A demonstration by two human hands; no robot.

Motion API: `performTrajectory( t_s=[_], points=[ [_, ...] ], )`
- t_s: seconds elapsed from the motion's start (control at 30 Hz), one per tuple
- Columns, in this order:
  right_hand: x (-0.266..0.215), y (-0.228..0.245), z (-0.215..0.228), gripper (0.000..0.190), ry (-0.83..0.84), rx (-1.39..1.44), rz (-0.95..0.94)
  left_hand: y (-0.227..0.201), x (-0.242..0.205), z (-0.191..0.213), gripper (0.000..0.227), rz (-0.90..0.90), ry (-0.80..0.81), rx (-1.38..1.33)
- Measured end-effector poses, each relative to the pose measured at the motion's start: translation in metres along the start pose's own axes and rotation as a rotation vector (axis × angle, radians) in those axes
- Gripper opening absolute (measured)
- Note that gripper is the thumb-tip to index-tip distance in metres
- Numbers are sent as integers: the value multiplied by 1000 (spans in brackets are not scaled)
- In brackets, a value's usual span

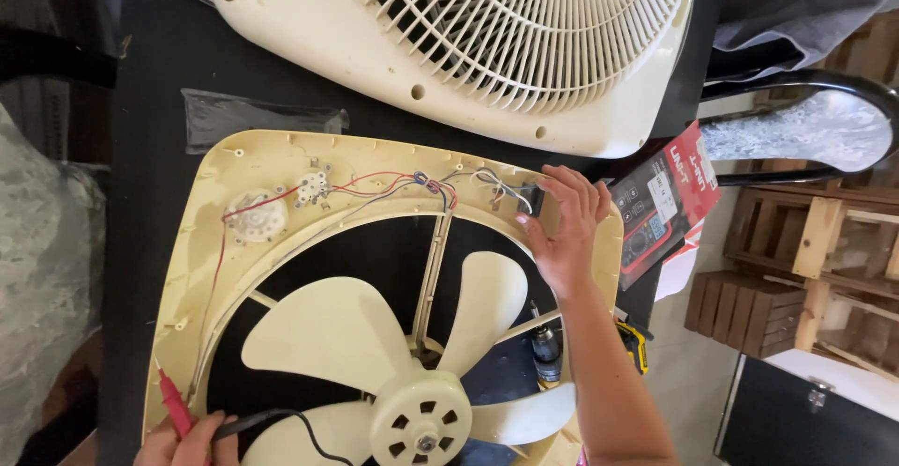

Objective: Testing electrical components and wiring of a fan assembly using a multimeter

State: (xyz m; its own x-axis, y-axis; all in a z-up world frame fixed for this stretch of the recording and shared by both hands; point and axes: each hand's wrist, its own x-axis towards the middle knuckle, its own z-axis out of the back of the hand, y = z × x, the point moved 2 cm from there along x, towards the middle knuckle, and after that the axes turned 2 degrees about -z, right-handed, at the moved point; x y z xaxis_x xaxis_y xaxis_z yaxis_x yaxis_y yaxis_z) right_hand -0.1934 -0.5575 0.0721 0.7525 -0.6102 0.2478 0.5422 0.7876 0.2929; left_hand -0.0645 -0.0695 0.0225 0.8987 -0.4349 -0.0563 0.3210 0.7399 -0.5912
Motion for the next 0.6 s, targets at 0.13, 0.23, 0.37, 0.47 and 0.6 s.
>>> performTrajectory(
  t_s=[0.13,0.23,0.37,0.47,0.6],
  points=[
    [-1,-2,-2,45,7,24,-22,22,-7,-11,11,-95,-40,14],
    [1,1,0,45,7,26,-18,24,-10,-12,14,-115,-48,-5],
    [-1,-5,-4,46,-5,24,-22,54,-24,-29,17,-111,-54,-22],
    [-3,-12,-7,52,-30,164,37,59,-24,-30,16,-118,-32,-2],
    [-3,-4,-4,38,23,-13,41,44,-19,-22,16,-108,-5,19]
  ],
)
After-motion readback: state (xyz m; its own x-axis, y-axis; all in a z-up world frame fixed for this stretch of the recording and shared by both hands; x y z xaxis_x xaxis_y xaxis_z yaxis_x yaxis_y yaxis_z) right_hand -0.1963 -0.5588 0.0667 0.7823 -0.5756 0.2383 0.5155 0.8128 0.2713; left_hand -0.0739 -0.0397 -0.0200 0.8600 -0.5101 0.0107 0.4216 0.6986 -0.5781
